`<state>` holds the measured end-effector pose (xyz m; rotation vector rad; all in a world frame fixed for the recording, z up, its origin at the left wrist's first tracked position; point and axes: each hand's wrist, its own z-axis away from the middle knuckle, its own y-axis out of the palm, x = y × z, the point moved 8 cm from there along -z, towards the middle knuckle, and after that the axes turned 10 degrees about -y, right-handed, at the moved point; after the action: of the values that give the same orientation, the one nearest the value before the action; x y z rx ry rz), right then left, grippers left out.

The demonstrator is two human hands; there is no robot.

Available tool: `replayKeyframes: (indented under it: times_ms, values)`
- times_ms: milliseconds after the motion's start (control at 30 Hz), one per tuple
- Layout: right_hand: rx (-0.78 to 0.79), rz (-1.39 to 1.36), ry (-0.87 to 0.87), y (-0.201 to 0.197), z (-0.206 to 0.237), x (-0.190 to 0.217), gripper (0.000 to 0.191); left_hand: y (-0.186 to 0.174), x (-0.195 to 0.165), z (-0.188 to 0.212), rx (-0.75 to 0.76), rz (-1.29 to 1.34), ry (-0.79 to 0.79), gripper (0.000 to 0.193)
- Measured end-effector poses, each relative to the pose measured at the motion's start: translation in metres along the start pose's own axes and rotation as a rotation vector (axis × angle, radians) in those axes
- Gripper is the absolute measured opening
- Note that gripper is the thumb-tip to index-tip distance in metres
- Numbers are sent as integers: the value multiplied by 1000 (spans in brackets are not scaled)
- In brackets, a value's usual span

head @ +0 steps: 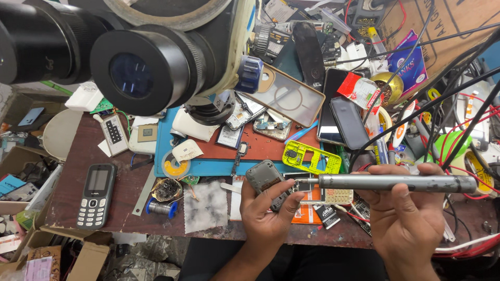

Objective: The person holds a small feature phone at a cluttered repair workbench, opens its back cover and removes the battery. They use a soldering iron on the phone's internal board, work on it with tweezers, then peel and handle a piece of tape.

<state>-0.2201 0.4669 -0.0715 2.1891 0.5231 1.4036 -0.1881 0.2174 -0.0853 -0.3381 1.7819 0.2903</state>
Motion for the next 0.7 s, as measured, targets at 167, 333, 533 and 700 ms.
replayKeyframes:
  times_ms: [167,333,533,700]
  values:
    - [31,-19,19,7,-1,-1,30,1,2,0,0,39,14,20]
    - [30,10,51,9,-3,-2,33,2,6,0,32,70,-48,15]
    - [18,-15,75,7,-5,-5,35,-1,1,0,8,66,5,14]
    - [6,-79,96,7,-4,-11,34,-2,7,0,9,98,-29,15]
